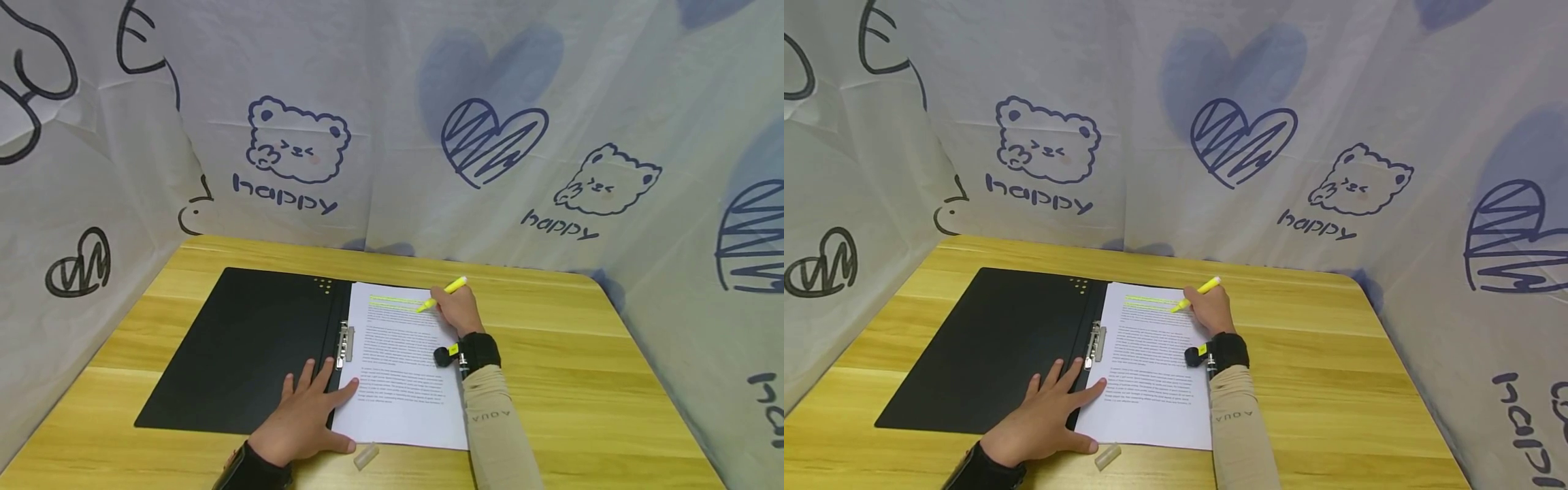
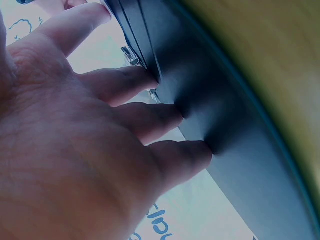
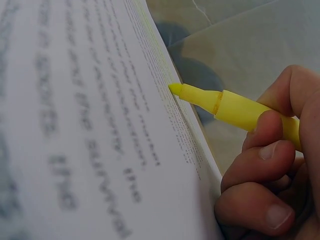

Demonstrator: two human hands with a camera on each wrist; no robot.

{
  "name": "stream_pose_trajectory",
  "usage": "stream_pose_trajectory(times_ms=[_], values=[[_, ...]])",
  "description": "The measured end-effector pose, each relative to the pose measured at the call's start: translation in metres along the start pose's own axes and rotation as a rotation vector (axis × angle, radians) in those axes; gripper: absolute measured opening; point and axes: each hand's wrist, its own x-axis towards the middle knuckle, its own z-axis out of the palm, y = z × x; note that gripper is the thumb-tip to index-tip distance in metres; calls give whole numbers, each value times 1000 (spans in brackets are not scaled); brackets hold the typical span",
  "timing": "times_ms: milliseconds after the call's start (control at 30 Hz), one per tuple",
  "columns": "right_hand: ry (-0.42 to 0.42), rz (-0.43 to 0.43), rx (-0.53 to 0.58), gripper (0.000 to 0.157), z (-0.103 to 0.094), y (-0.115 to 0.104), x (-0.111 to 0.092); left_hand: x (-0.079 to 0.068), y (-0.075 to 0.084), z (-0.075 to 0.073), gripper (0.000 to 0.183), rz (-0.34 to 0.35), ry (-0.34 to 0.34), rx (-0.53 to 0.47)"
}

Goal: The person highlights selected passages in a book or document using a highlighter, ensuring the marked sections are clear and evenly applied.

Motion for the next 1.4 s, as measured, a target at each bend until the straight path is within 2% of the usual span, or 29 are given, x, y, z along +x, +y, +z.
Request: stream_pose_trajectory(times_ms=[433, 1000, 1400], values=[[-3, 39, -2, 32, -3, 2, 3, 0, 0, 0, 93, -2, 0, -3], [11, 31, -3, 34, -6, 6, 4, 0, 0, 0, 92, -8, -5, -4], [12, 63, -4, 35, -11, 5, 5, 1, -1, 2, 92, -8, 2, 3]])
